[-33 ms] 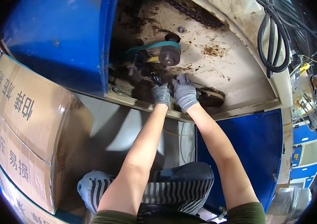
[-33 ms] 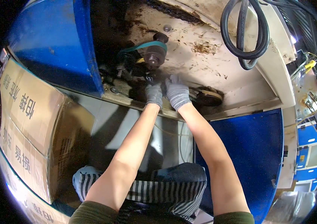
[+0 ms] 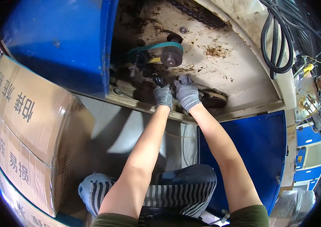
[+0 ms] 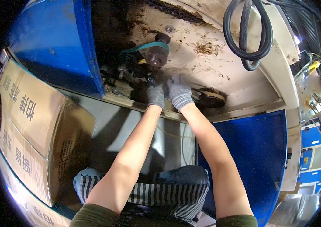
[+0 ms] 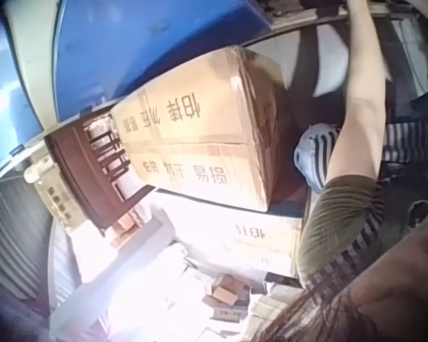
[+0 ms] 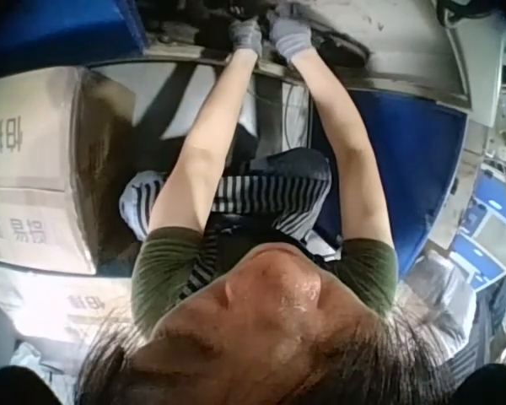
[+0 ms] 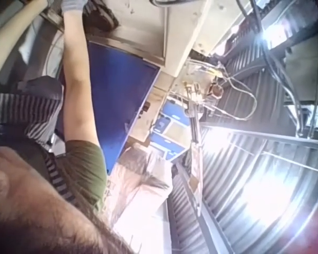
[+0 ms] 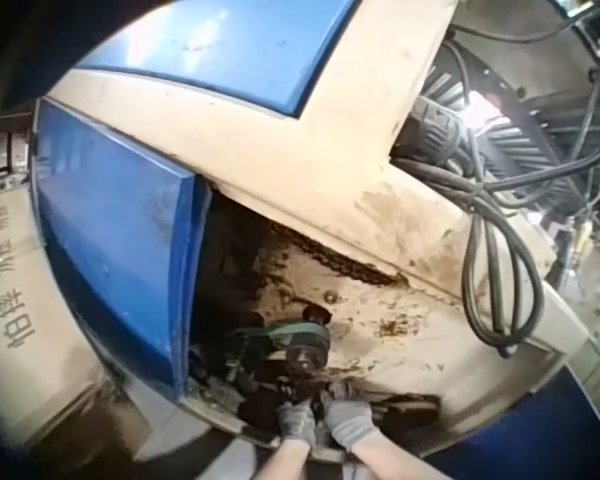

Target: Assembling mechanical components and packing them into a cardboard box.

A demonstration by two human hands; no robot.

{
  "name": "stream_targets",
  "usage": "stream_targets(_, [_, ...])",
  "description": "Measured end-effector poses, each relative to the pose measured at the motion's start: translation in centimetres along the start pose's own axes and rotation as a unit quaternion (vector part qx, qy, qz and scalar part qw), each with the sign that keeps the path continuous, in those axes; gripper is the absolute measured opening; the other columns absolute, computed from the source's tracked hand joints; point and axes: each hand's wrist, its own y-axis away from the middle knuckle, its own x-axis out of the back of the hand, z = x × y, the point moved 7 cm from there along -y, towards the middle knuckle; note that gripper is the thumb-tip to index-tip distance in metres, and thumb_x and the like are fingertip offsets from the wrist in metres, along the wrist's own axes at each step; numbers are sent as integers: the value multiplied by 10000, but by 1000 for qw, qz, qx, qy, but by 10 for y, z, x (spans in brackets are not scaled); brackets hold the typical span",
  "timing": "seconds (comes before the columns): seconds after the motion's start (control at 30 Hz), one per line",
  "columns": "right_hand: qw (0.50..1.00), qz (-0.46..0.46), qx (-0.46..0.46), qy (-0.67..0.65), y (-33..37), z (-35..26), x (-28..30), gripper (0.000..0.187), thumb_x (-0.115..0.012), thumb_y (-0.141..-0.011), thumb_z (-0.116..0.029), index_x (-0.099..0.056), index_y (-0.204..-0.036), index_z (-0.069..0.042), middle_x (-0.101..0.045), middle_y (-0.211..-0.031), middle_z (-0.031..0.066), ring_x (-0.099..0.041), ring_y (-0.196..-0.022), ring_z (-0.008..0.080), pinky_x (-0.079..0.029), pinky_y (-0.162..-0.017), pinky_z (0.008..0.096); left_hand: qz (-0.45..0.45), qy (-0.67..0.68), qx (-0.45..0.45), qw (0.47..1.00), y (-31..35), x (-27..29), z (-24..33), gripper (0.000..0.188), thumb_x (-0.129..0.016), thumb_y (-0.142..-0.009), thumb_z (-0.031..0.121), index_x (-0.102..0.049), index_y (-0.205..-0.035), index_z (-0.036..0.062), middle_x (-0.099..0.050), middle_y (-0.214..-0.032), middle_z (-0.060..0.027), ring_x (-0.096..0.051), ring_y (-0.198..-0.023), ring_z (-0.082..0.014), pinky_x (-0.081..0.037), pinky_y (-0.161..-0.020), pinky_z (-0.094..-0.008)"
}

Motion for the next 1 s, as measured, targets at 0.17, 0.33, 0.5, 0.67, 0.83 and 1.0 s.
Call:
stream_targets(0.17, [992,-110,-34,-54,-20,26,-15,239,-507,-814,-154,-565,-1004,-22,-539,-1094,200,-502,-1042,351,-444,-809,430,16,-120,-17,992,28,-8,36,243,-623,-725,178,-640,-815,-47,-642,-700,-125,-543,-599,-199,-435,-615,-344])
stream_targets(0.33, [975,-154,-44,-155,-36,38,-46,193,-546,-784,-148,-596,-902,-4,-606,-863,226,-587,-831,356,-466,-742,409,39,-145,-27,988,26,3,39,203,-584,-727,143,-632,-799,-40,-641,-714,-130,-547,-600,-234,-437,-625,-356])
stream_targets(0.5, [972,-170,-51,-152,-40,19,-22,127,-547,-765,-103,-618,-814,-9,-611,-840,214,-594,-831,348,-470,-733,419,40,-108,-31,993,20,7,32,211,-544,-698,96,-621,-831,-48,-639,-742,-130,-546,-623,-218,-435,-636,-348])
stream_targets(0.67, [982,-109,-135,-78,-32,36,-34,145,-609,-691,-107,-593,-832,-75,-597,-866,151,-535,-919,319,-441,-802,390,13,-66,2,998,16,-6,12,211,-551,-705,102,-623,-840,-43,-640,-759,-123,-533,-639,-188,-431,-639,-340])
stream_targets(0.83, [945,-69,-122,-295,-7,34,-33,168,-591,-695,-69,-593,-862,-50,-541,-981,191,-517,-942,361,-436,-812,406,35,-89,12,995,18,-1,10,186,-575,-733,132,-628,-814,-28,-625,-718,-89,-511,-614,-165,-425,-606,-341])
stream_targets(1.0, [919,1,-68,-388,-8,36,-22,123,-499,-832,-176,-529,-886,-70,-506,-634,90,-546,-604,214,-458,-574,346,-14,12,60,998,17,-14,-3,175,-560,-753,110,-618,-852,-23,-602,-745,-45,-491,-623,-132,-415,-583,-305])
